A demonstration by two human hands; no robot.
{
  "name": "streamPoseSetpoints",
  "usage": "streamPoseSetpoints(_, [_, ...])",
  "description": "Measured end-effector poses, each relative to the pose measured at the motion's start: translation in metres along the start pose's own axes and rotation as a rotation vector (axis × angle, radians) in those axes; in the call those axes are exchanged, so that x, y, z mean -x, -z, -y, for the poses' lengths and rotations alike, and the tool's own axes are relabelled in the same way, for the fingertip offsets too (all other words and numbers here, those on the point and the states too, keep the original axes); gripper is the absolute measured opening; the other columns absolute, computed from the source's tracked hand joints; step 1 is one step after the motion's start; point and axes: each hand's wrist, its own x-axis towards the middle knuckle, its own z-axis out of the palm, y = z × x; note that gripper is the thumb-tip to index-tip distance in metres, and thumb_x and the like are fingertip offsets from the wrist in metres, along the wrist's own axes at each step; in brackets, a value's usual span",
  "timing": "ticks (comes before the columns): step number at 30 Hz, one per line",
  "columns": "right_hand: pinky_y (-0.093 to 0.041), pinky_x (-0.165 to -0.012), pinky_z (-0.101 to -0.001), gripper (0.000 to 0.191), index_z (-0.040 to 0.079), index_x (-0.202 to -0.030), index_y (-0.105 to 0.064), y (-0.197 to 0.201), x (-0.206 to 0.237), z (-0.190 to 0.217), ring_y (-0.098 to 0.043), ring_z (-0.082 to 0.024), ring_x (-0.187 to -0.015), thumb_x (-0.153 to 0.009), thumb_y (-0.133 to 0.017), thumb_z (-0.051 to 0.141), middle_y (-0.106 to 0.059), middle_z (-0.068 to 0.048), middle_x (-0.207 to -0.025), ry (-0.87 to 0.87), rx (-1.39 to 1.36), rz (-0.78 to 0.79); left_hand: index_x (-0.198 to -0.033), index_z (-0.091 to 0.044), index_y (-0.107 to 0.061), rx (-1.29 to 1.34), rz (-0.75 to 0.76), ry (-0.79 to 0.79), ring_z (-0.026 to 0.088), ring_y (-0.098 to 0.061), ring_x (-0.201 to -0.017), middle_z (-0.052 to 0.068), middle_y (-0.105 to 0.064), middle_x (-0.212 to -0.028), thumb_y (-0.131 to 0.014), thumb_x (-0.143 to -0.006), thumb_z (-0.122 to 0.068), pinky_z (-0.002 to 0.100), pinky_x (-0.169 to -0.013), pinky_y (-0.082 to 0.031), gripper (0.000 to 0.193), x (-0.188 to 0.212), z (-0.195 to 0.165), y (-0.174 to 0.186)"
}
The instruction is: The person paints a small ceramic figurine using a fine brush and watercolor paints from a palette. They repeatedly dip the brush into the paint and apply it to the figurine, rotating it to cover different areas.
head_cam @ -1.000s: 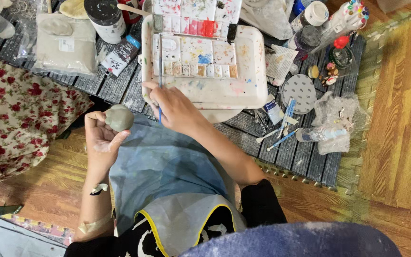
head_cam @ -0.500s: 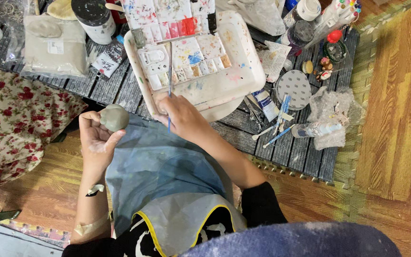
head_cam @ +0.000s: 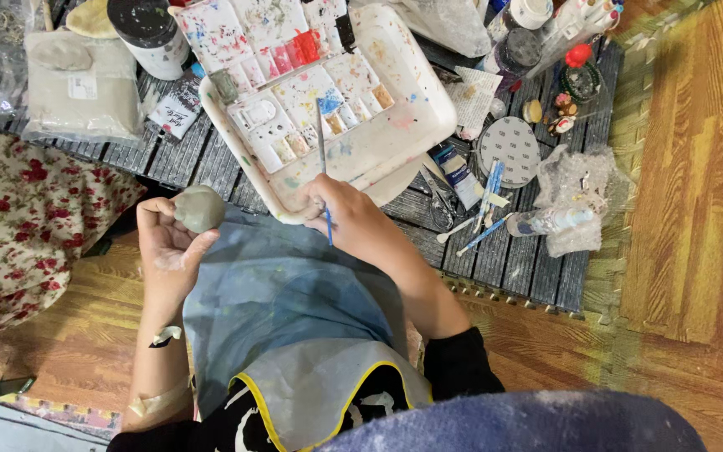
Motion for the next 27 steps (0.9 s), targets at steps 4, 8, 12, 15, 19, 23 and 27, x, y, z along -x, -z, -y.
streamPoseSetpoints(4, [-0.06, -0.081, -0.0349, 0.038, 0.006, -0.117, -0.056, 0.0, 0.006, 0.003, -0.077, -0.025, -0.095, -0.089, -0.082, 0.007, -0.074, -0.009, -0.101, 0.026, -0.122, -0.055, -0.127, -0.013, -0.034, -0.011, 0.014, -0.007, 0.019, -0.059, -0.125, 0.012, -0.054, -0.135, -0.079, -0.092, 0.005, 0.037, -0.114, -0.051, 0.06, -0.001, -0.001, -0.004])
streamPoseSetpoints(8, [-0.06, -0.083, -0.0323, 0.034, 0.007, -0.107, -0.056, 0.038, 0.031, -0.01, -0.075, -0.023, -0.098, -0.088, -0.085, 0.006, -0.074, -0.012, -0.11, 0.191, 0.098, -0.391, -0.127, -0.012, -0.034, 0.032, 0.042, -0.008, 0.019, -0.058, -0.125, 0.013, -0.054, -0.134, -0.08, -0.092, 0.004, 0.035, -0.112, -0.05, 0.06, -0.006, -0.007, -0.011])
streamPoseSetpoints(12, [-0.059, -0.083, -0.032, 0.032, 0.003, -0.099, -0.053, 0.114, 0.065, -0.051, -0.074, -0.022, -0.097, -0.092, -0.084, 0.0, -0.071, -0.013, -0.112, 0.115, 0.371, -0.619, -0.122, -0.013, -0.032, -0.04, 0.116, -0.078, 0.02, -0.058, -0.126, 0.013, -0.053, -0.138, -0.086, -0.086, -0.004, 0.035, -0.11, -0.051, 0.066, -0.014, -0.011, -0.035])
streamPoseSetpoints(15, [-0.056, -0.08, -0.0356, 0.029, 0.001, -0.101, -0.054, 0.178, 0.112, -0.082, -0.073, -0.025, -0.091, -0.094, -0.082, -0.004, -0.072, -0.013, -0.113, -0.089, 0.587, -0.725, -0.122, -0.013, -0.032, -0.043, 0.212, -0.088, 0.02, -0.057, -0.127, 0.013, -0.052, -0.137, -0.089, -0.082, -0.008, 0.036, -0.111, -0.051, 0.069, -0.02, -0.007, -0.059])
streamPoseSetpoints(19, [-0.056, -0.082, -0.0405, 0.027, 0.002, -0.108, -0.059, 0.233, 0.184, -0.115, -0.07, -0.031, -0.091, -0.099, -0.084, 0.003, -0.07, -0.015, -0.105, -0.384, 0.768, -0.775, -0.12, -0.012, -0.032, -0.02, 0.319, -0.041, 0.023, -0.056, -0.134, 0.014, -0.051, -0.14, -0.088, -0.081, -0.007, 0.039, -0.117, -0.05, 0.069, -0.024, 0.004, -0.08])
streamPoseSetpoints(23, [-0.051, -0.082, -0.0518, 0.024, 0.007, -0.109, -0.065, 0.252, 0.209, -0.139, -0.066, -0.041, -0.091, -0.096, -0.084, 0.013, -0.069, -0.02, -0.099, -0.867, 1.056, -0.51, -0.119, -0.012, -0.032, -0.021, 0.313, 0.007, 0.022, -0.055, -0.134, 0.013, -0.049, -0.141, -0.088, -0.08, -0.004, 0.04, -0.117, -0.05, 0.069, -0.018, 0.013, -0.083])
streamPoseSetpoints(27, [-0.048, -0.095, -0.0501, 0.024, 0.008, -0.104, -0.067, 0.221, 0.173, -0.138, -0.064, -0.035, -0.11, -0.097, -0.083, 0.024, -0.07, -0.015, -0.109, -0.558, 0.891, -0.713, -0.12, -0.011, -0.032, -0.076, 0.298, -0.004, 0.021, -0.054, -0.134, 0.013, -0.048, -0.142, -0.087, -0.079, -0.002, 0.039, -0.116, -0.049, 0.069, -0.016, 0.015, -0.076])
